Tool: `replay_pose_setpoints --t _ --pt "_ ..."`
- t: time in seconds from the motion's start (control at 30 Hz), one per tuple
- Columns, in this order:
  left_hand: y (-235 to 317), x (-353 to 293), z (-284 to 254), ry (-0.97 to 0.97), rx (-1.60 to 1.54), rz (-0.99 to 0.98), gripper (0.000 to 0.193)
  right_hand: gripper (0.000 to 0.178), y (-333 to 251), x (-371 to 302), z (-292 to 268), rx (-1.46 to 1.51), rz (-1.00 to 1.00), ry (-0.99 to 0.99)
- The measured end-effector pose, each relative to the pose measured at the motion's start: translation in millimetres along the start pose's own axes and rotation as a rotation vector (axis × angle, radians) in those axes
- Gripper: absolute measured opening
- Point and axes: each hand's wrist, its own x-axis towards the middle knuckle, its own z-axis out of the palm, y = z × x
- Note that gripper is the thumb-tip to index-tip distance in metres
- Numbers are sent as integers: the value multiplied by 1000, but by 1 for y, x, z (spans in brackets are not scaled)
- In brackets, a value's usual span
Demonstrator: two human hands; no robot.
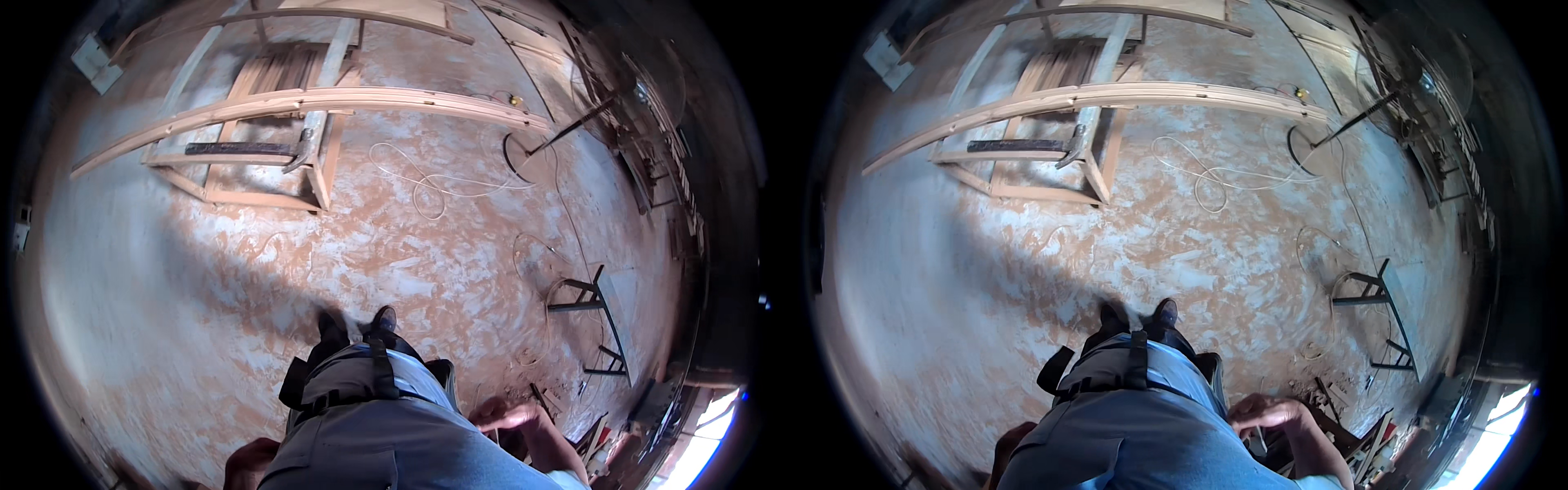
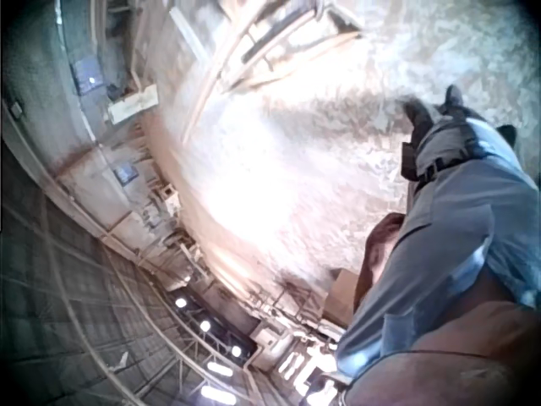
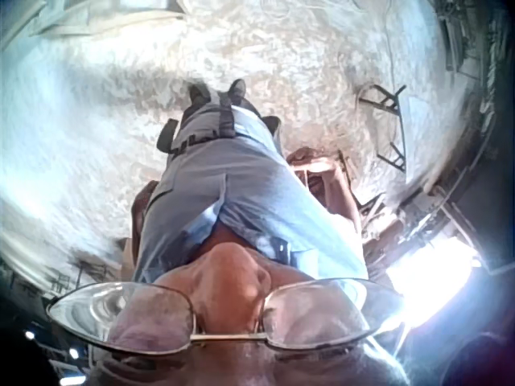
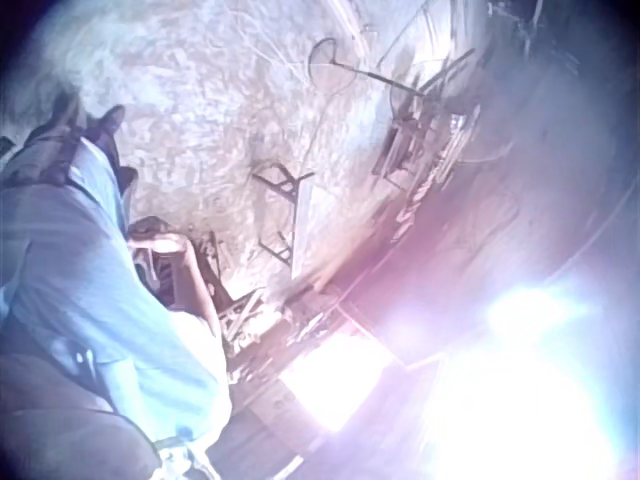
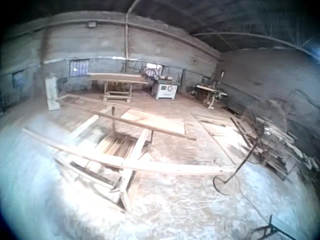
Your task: The person assembles a wooden chair frame in a workshop. They pick up wooden planks, position them on a workbench, and use a hammer to drive nails into the joints. Later, they apply glue to the joints using a brush and a small container.
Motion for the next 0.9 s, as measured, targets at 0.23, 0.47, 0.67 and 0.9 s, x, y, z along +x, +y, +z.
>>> replay_pose_setpoints --t 0.23,0.47,0.67,0.9 --pt "126 109 8 235 666 690 20 31 -71 71 -12 -509 14 576" --pt "158 183 34 -102 504 561 27 37 -74 199 -42 -675 21 318" --pt "158 171 27 -170 487 486 35 31 -40 246 -74 -193 180 138" --pt "122 153 9 -217 254 511 45 25 -35 213 -60 -322 129 -98"
